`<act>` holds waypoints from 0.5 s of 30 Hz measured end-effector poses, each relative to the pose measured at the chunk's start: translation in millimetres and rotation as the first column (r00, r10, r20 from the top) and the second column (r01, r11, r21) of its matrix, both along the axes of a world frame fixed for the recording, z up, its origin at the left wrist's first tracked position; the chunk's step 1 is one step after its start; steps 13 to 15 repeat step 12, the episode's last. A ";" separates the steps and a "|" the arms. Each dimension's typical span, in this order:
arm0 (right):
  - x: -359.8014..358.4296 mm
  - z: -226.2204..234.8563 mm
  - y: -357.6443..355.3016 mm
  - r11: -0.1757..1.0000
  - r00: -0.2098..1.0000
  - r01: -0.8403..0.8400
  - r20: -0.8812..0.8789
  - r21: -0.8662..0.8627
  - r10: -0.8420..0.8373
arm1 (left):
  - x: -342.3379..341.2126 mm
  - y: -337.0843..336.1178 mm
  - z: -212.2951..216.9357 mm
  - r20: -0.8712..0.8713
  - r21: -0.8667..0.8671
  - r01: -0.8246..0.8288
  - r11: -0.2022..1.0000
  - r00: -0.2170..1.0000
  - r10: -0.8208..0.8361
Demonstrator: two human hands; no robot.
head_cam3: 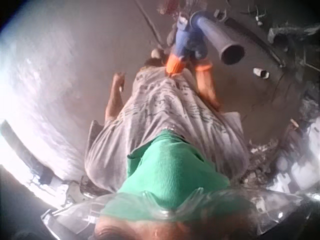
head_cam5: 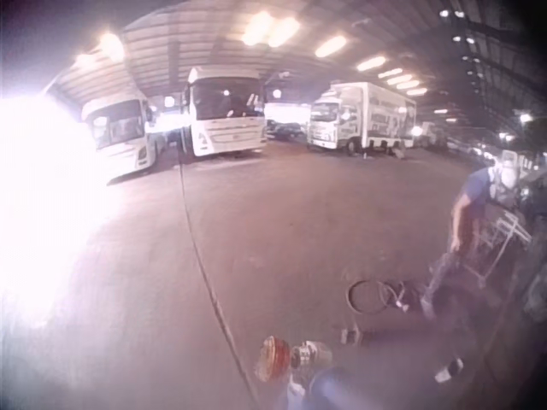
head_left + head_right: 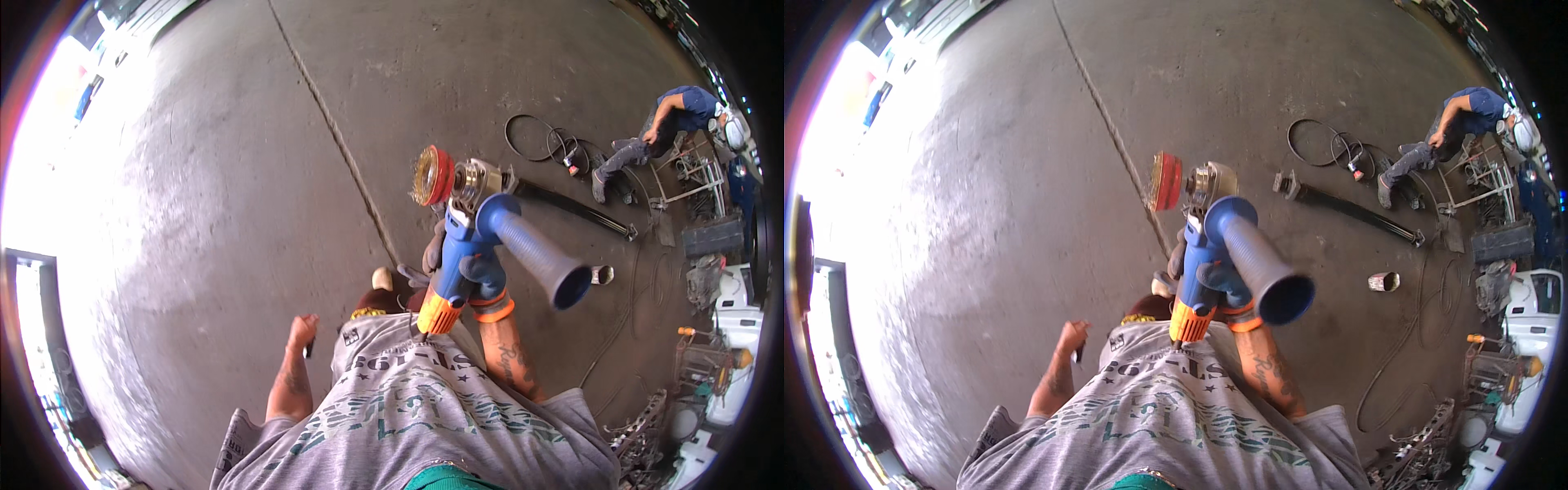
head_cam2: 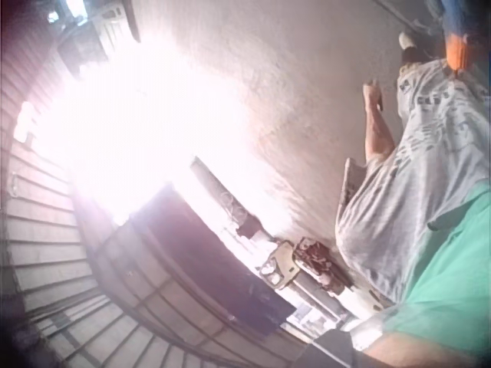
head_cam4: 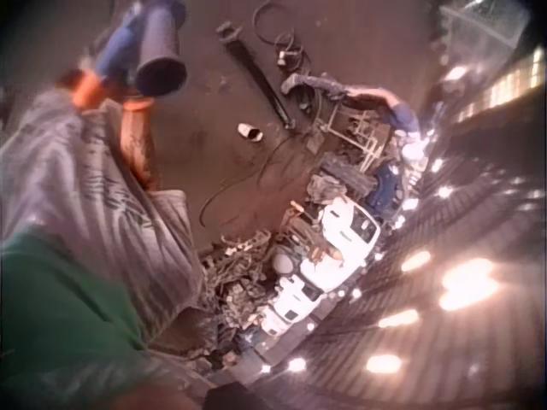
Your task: The person uses an angle grinder to grind a bundle of metal rods resting on a wooden support. Sparks are visible as the tool moves along the rods. After finishing, the person sets the grinder down and walks away.
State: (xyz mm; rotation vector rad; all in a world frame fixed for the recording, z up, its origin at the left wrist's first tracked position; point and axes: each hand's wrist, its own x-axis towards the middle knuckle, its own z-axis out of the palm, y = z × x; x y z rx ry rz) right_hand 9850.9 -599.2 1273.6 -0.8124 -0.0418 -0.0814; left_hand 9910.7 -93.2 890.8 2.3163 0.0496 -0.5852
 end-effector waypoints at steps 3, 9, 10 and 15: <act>94.0 9.0 -30.0 0.993 0.988 0.110 -0.100 -0.048 -0.114 | 231.5 1.9 86.2 0.431 0.060 0.239 0.969 0.869 -0.241; 289.5 -98.6 -180.2 0.947 0.951 0.309 -0.010 0.085 -0.309 | 529.6 -263.2 213.3 0.192 -0.016 0.020 1.000 0.981 -0.016; 329.2 -101.9 -194.9 0.937 0.969 0.230 0.031 0.263 -0.246 | 560.3 -243.3 186.6 0.242 0.017 0.047 0.999 0.969 -0.050; 419.0 -107.1 -234.7 0.894 0.982 0.111 0.088 0.434 -0.164 | 626.2 -204.8 137.2 0.349 0.085 0.092 0.992 0.930 -0.116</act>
